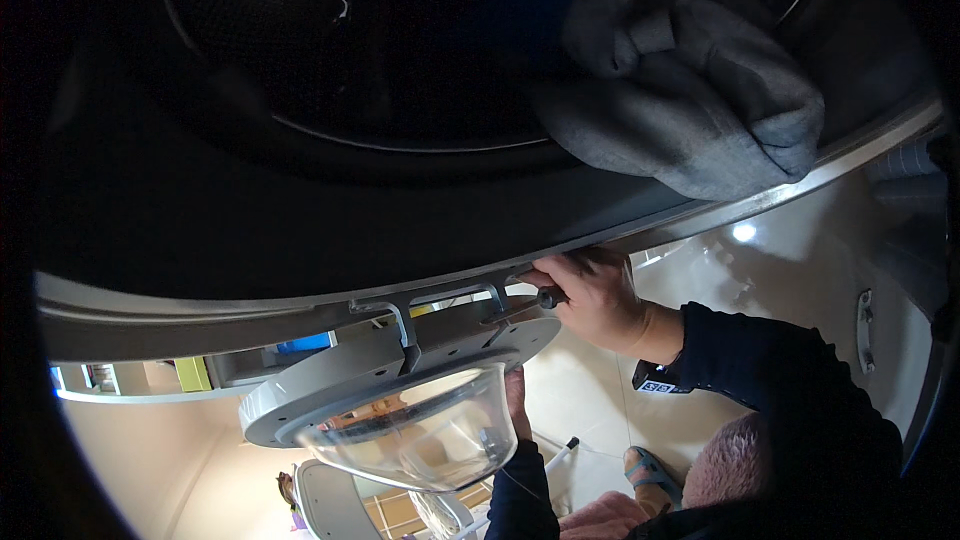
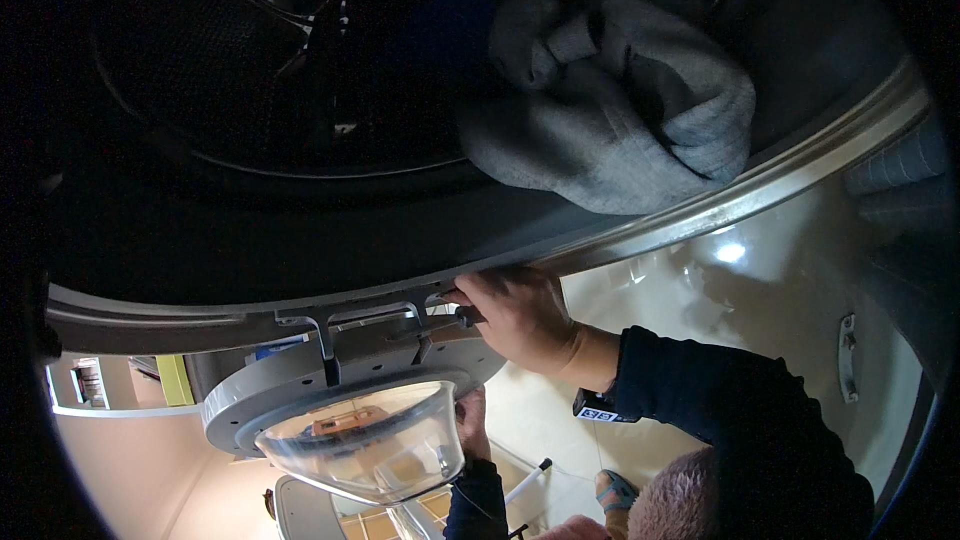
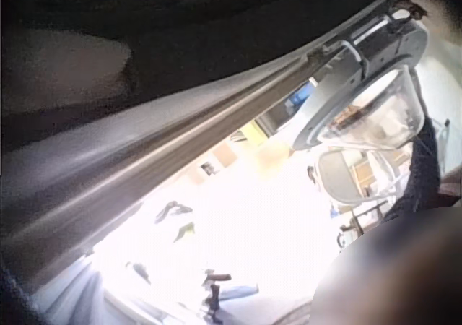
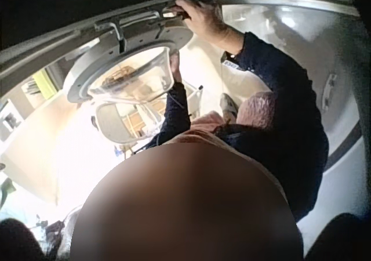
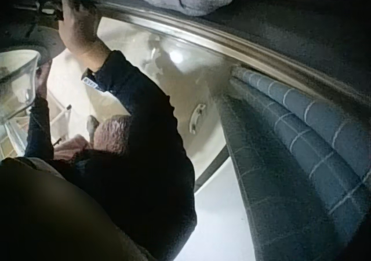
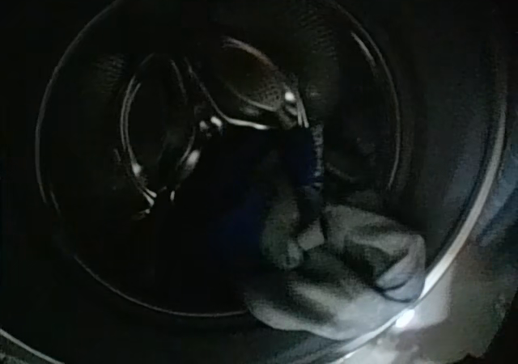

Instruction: The person uses a screwdriver to remove screws from the washing machine door frame, detaches the door, and removes a plastic hinge bracket. The door is held and manipulated throughout the process.

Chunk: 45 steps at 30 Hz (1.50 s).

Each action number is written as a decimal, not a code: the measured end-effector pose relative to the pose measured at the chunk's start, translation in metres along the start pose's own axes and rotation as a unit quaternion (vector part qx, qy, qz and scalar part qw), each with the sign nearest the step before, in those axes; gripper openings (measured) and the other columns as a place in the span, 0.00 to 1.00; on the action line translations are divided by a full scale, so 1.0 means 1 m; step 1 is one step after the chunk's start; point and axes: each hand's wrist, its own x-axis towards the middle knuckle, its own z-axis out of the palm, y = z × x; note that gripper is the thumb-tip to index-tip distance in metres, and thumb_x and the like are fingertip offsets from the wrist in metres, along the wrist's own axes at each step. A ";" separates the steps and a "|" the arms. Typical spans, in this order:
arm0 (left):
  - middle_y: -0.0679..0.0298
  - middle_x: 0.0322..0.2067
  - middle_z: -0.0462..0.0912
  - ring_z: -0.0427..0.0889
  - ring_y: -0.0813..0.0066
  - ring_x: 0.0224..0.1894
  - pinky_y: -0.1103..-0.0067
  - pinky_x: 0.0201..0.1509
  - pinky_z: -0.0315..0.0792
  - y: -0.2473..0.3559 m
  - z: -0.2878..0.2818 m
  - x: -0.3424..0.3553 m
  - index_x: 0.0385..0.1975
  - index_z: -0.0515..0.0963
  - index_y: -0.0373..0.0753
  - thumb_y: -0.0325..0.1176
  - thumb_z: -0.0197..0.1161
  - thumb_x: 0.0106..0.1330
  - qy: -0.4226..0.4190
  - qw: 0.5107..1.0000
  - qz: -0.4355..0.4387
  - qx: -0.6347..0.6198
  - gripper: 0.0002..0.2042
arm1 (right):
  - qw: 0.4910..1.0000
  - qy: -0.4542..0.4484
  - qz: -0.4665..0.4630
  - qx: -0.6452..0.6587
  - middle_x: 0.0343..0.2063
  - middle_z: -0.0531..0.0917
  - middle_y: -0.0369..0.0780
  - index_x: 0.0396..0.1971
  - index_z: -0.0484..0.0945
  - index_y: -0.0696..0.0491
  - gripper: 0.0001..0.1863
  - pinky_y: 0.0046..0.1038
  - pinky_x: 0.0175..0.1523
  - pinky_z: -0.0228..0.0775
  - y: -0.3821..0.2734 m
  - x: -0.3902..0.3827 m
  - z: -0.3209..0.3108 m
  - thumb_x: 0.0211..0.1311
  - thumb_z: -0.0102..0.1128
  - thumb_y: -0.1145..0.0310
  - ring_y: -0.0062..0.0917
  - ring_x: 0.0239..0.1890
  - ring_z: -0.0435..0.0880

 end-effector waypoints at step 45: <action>0.56 0.44 0.80 0.79 0.66 0.46 0.70 0.54 0.73 -0.012 -0.079 0.011 0.46 0.77 0.32 0.28 0.62 0.61 0.014 0.925 -0.102 -0.365 0.14 | 0.990 -0.095 0.087 0.052 0.28 0.85 0.43 0.31 0.82 0.54 0.08 0.34 0.32 0.76 -0.008 0.006 0.003 0.49 0.67 0.74 0.35 0.29 0.85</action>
